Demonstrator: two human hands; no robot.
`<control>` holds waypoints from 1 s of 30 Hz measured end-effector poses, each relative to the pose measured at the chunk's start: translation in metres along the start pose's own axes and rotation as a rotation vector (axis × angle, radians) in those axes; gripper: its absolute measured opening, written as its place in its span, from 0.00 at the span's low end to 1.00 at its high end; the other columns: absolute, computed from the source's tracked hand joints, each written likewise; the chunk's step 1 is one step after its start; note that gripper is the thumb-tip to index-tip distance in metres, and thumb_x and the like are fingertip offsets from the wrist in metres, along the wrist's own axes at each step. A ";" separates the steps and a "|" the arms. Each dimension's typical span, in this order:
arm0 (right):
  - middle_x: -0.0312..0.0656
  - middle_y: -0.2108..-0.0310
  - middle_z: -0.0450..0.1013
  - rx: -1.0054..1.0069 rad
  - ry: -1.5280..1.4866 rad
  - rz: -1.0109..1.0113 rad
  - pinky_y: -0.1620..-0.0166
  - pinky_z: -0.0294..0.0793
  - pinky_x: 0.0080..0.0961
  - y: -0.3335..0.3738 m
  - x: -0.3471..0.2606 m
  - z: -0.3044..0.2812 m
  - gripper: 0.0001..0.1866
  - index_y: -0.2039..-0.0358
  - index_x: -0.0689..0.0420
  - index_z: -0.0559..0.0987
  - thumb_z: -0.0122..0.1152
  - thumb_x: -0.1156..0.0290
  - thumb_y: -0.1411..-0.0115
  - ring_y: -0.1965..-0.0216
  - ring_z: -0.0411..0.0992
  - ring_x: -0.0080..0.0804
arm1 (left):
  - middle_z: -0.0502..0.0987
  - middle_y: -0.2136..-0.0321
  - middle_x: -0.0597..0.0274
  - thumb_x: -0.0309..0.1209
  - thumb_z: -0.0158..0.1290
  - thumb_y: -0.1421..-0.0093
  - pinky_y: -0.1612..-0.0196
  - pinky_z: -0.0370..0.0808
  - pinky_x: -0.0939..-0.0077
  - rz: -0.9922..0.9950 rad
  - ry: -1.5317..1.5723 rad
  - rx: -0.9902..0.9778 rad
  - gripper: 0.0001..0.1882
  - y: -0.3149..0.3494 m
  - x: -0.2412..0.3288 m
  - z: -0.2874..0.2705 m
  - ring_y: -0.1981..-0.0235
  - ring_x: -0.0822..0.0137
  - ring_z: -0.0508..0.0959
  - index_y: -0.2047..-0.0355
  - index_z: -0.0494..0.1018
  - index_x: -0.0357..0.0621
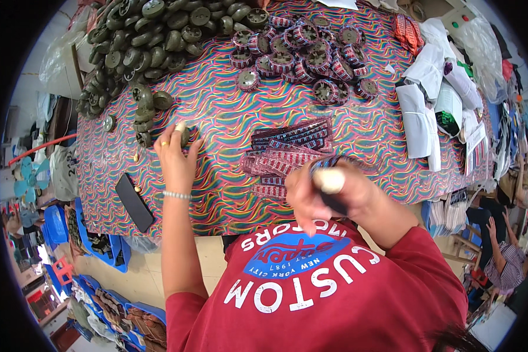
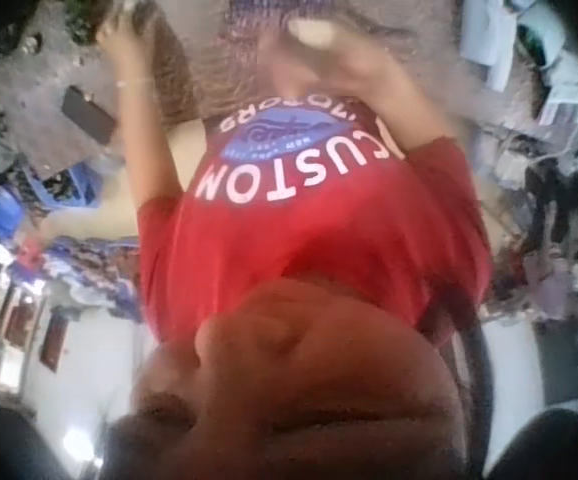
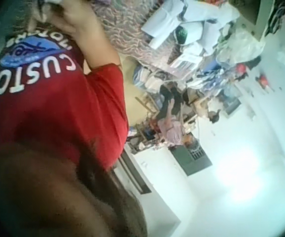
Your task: Assembling small plastic and fabric components at a workstation.
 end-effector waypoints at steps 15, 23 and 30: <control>0.34 0.70 0.65 -0.023 -0.277 -0.707 0.68 0.75 0.24 0.081 -0.123 -0.004 0.15 0.57 0.56 0.73 0.63 0.72 0.45 0.70 0.67 0.23 | 0.72 0.67 0.58 0.25 0.56 0.44 0.64 0.71 0.76 -0.381 0.446 -0.304 0.16 0.033 -0.037 0.007 0.69 0.68 0.72 0.54 0.71 0.36; 0.43 0.67 0.73 0.361 0.959 -0.381 0.59 0.73 0.27 0.026 -0.032 -0.015 0.09 0.65 0.62 0.75 0.62 0.77 0.46 0.65 0.73 0.31 | 0.72 0.61 0.63 0.20 0.53 0.43 0.57 0.70 0.81 -0.661 1.014 -0.359 0.22 0.078 0.010 -0.007 0.62 0.74 0.73 0.47 0.66 0.31; 0.42 0.64 0.73 0.388 1.023 -0.828 0.46 0.66 0.39 0.001 -0.046 -0.005 0.08 0.63 0.58 0.74 0.59 0.75 0.45 0.59 0.72 0.38 | 0.74 0.57 0.62 0.28 0.45 0.35 0.55 0.73 0.80 -0.482 1.330 -0.463 0.18 0.066 0.130 0.001 0.57 0.72 0.75 0.46 0.64 0.38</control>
Point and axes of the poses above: each hand's wrist, its own y-axis away from the middle knuckle, its own z-axis out of the palm, x = y × z, the point moved 10 cm from there along -y, towards the middle knuckle
